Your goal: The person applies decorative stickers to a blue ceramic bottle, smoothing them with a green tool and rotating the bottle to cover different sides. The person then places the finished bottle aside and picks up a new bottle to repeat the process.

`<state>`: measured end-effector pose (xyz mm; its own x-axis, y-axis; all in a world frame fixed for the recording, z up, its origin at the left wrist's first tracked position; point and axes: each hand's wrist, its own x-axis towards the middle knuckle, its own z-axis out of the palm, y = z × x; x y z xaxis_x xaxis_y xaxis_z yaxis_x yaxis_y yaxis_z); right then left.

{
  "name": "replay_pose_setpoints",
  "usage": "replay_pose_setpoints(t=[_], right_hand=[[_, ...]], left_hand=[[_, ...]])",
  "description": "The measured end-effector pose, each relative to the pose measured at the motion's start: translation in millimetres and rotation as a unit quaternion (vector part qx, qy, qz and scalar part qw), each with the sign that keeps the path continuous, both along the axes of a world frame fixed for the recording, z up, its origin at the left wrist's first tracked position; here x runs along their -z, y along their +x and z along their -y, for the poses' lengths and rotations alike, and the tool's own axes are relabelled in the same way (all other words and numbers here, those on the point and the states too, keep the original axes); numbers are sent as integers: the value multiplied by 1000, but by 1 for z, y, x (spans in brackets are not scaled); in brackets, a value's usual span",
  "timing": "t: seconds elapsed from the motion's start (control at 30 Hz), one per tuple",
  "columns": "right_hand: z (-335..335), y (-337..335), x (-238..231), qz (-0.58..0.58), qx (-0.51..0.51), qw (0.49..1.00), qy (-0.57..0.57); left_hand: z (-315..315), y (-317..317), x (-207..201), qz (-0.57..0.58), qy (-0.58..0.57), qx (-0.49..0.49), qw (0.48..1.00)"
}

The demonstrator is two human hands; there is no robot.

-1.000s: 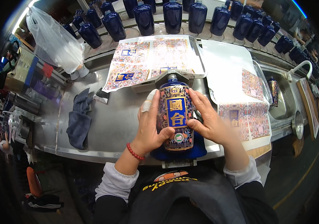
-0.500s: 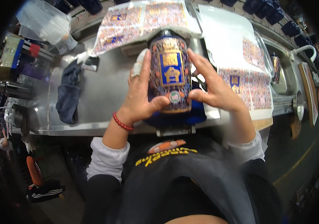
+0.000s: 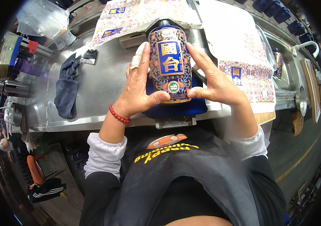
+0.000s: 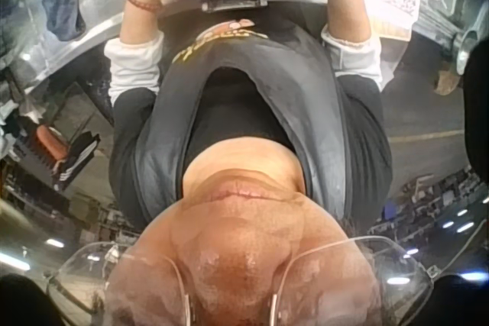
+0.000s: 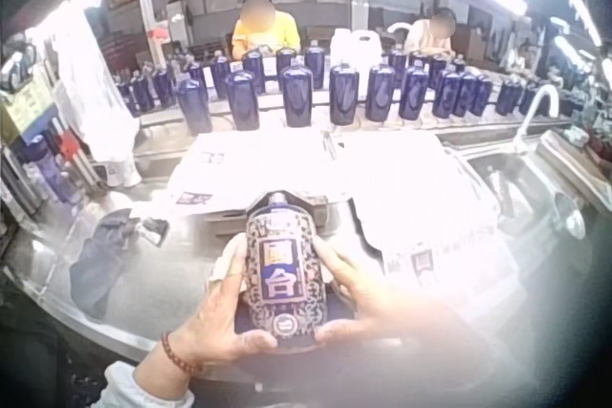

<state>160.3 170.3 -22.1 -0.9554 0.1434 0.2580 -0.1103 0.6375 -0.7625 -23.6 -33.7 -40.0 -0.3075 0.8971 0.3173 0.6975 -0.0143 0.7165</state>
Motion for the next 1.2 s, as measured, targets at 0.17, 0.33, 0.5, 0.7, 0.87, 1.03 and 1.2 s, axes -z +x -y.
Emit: replay_pose_setpoints(t=[0.17,0.33,0.5,0.7,0.87,1.03,1.2], right_hand=[[-1,2,-3,11,2,1000,-29],[-1,1,-12,24,1,999,29],[2,0,-18,68,3,997,-29],[4,-2,-18,111,32,993,-33],[6,-1,-19,145,51,987,-43],[6,-1,-24,129,30,990,-49],[3,-5,-33,128,36,989,-58]], left_hand=[[2,0,-3,-20,19,-13,1000],[3,8,-3,30,23,-10,999],[15,23,-2,40,111,-125,985],[43,65,6,-56,77,-152,984],[49,79,15,-91,26,-123,988],[50,72,12,-41,60,-112,991],[32,45,0,-13,94,-130,987]])
